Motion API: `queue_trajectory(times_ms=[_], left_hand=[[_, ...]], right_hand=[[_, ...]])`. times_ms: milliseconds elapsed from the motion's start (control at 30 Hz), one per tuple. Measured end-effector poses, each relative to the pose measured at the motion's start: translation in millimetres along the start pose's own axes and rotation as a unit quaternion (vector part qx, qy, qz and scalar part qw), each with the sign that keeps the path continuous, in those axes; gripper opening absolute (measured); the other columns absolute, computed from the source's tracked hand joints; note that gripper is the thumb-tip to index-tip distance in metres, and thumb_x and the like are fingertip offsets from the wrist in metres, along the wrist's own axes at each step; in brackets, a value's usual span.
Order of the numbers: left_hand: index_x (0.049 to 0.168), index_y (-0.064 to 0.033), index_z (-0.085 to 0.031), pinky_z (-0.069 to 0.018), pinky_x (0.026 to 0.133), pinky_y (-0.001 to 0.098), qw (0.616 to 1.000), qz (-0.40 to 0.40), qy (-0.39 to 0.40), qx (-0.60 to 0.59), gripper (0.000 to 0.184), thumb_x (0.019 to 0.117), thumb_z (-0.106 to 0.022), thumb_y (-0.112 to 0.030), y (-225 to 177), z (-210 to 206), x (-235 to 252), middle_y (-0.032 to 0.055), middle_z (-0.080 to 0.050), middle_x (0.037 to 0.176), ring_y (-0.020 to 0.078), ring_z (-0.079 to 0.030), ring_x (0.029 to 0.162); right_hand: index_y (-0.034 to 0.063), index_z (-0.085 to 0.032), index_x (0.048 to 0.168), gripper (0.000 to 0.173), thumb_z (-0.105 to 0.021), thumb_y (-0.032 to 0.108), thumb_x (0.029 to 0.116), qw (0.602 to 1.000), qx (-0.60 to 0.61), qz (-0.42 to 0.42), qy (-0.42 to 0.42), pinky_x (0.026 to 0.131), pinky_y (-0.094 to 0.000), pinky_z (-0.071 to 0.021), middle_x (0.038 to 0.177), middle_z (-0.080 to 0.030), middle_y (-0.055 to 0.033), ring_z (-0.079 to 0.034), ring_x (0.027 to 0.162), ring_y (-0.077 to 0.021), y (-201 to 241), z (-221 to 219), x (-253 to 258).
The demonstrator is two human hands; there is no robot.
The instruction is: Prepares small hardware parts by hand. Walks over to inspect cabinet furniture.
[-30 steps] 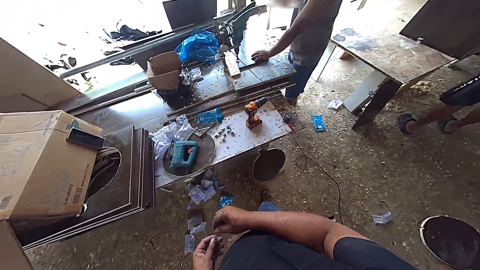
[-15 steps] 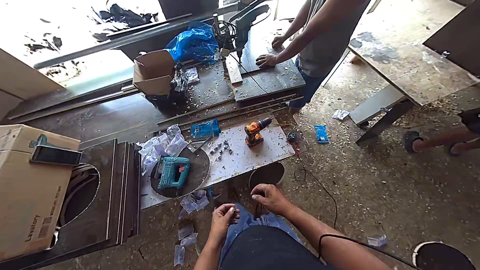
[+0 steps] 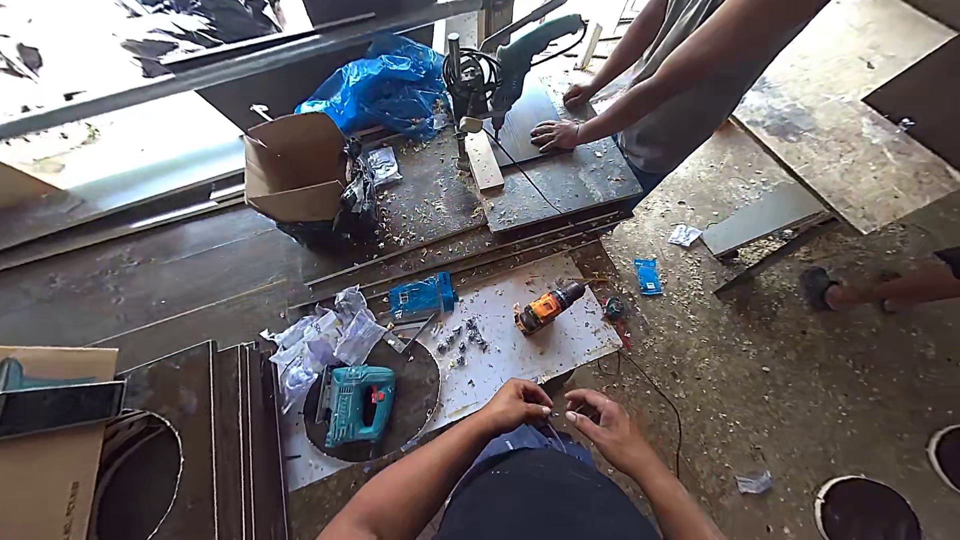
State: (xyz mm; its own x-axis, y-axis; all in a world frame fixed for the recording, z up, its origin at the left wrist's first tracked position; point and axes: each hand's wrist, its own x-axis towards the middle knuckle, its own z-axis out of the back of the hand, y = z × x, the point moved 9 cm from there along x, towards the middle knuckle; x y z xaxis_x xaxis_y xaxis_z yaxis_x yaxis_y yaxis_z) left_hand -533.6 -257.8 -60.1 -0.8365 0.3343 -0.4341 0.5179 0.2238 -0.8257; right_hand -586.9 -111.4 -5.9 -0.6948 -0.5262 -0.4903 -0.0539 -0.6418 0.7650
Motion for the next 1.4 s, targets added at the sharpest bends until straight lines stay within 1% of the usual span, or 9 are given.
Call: queue_trajectory(times_ms=[133, 200, 400, 600, 833, 1033, 1133, 1233, 1400], left_hand=[[0.101, 0.0038, -0.07, -0.0612, 0.07, 0.034, 0.998, 0.01, 0.057, -0.015, 0.01, 0.0958, -0.068, -0.005, -18, -6, 20, 0.009, -0.074, 0.086, 0.0154, -0.071, 0.072], [0.104, 0.0047, -0.07, -0.0631, 0.073, 0.0356, 0.996, 0.022, 0.079, -0.029, 0.012, 0.0982, -0.065, -0.005, -20, -9, 24, 0.0106, -0.075, 0.089, 0.0171, -0.073, 0.075], [0.102, 0.0045, -0.069, -0.0631, 0.074, 0.0361, 0.994, 0.039, 0.1, -0.022, 0.012, 0.0998, -0.064, -0.006, -22, -2, 35, 0.0107, -0.075, 0.087, 0.0171, -0.073, 0.074], [0.104, 0.0051, -0.068, -0.0633, 0.076, 0.0362, 0.993, 0.047, 0.11, -0.016, 0.012, 0.1, -0.063, -0.005, -29, 9, 35, 0.0114, -0.075, 0.091, 0.0181, -0.074, 0.078], [0.102, 0.0045, -0.069, -0.063, 0.074, 0.0348, 0.994, 0.04, 0.102, -0.008, 0.011, 0.0996, -0.064, -0.005, -39, 19, 34, 0.0106, -0.075, 0.089, 0.017, -0.074, 0.076], [0.106, 0.0054, -0.069, -0.064, 0.079, 0.037, 0.993, 0.05, 0.103, -0.015, 0.014, 0.1015, -0.061, -0.005, -39, 23, 31, 0.0121, -0.076, 0.093, 0.0192, -0.075, 0.08], [0.107, 0.0062, -0.068, -0.064, 0.079, 0.0369, 0.993, 0.056, 0.106, -0.012, 0.015, 0.1028, -0.058, -0.004, -40, 23, 31, 0.0131, -0.076, 0.094, 0.0196, -0.076, 0.081], [0.105, 0.0056, -0.068, -0.0639, 0.077, 0.0369, 0.994, 0.048, 0.1, -0.014, 0.012, 0.1006, -0.061, -0.004, -41, 26, 33, 0.013, -0.075, 0.091, 0.0199, -0.075, 0.078], [0.103, 0.0058, -0.067, -0.0637, 0.078, 0.0376, 0.993, 0.04, 0.113, 0.006, 0.01, 0.0975, -0.066, -0.002, -39, 24, 32, 0.0124, -0.074, 0.092, 0.0199, -0.074, 0.079]], right_hand=[[0.0112, -0.076, 0.109, 0.02, -0.067, 0.022, 0.0943, 0.995, 0.035, 0.016, -0.087, 0.085, -0.0334, -0.0622, 0.105, -0.073, -0.0016, -0.071, 0.091, -0.0121, 9, -6, 3], [0.0121, -0.077, 0.104, 0.017, -0.068, 0.02, 0.0934, 0.993, 0.037, 0.002, -0.11, 0.082, -0.0333, -0.0621, 0.103, -0.074, -0.0005, -0.071, 0.088, -0.0113, 6, 0, 1], [0.0095, -0.076, 0.106, 0.019, -0.073, 0.016, 0.0887, 0.991, 0.046, -0.032, -0.122, 0.082, -0.0313, -0.0625, 0.103, -0.075, -0.0018, -0.072, 0.088, -0.0113, 3, -3, 8], [0.0096, -0.076, 0.106, 0.018, -0.072, 0.017, 0.0908, 0.991, 0.04, -0.038, -0.12, 0.082, -0.0294, -0.0617, 0.102, -0.074, -0.0016, -0.071, 0.088, -0.01, 15, 2, 17], [0.0108, -0.076, 0.107, 0.017, -0.071, 0.019, 0.0922, 0.994, 0.032, -0.022, -0.098, 0.084, -0.0284, -0.0612, 0.103, -0.074, -0.0007, -0.071, 0.09, -0.0089, 24, -4, 30], [0.0113, -0.076, 0.108, 0.017, -0.071, 0.019, 0.0934, 0.996, 0.018, -0.027, -0.078, 0.088, -0.0306, -0.0604, 0.105, -0.074, -0.0011, -0.071, 0.093, -0.0093, 27, -7, 35], [0.012, -0.077, 0.104, 0.015, -0.071, 0.018, 0.0919, 0.995, 0.007, -0.031, -0.091, 0.086, -0.0311, -0.0607, 0.101, -0.075, -0.0003, -0.071, 0.089, -0.0092, 27, -5, 37], [0.0115, -0.077, 0.099, 0.011, -0.073, 0.017, 0.0914, 0.993, -0.001, -0.037, -0.109, 0.084, -0.032, -0.0601, 0.097, -0.075, -0.0003, -0.071, 0.086, -0.0097, 27, -3, 37], [0.0105, -0.077, 0.098, 0.011, -0.072, 0.019, 0.0925, 0.994, -0.018, -0.038, -0.105, 0.081, -0.0323, -0.0596, 0.095, -0.074, -0.0013, -0.07, 0.084, -0.0102, 25, -7, 31]])
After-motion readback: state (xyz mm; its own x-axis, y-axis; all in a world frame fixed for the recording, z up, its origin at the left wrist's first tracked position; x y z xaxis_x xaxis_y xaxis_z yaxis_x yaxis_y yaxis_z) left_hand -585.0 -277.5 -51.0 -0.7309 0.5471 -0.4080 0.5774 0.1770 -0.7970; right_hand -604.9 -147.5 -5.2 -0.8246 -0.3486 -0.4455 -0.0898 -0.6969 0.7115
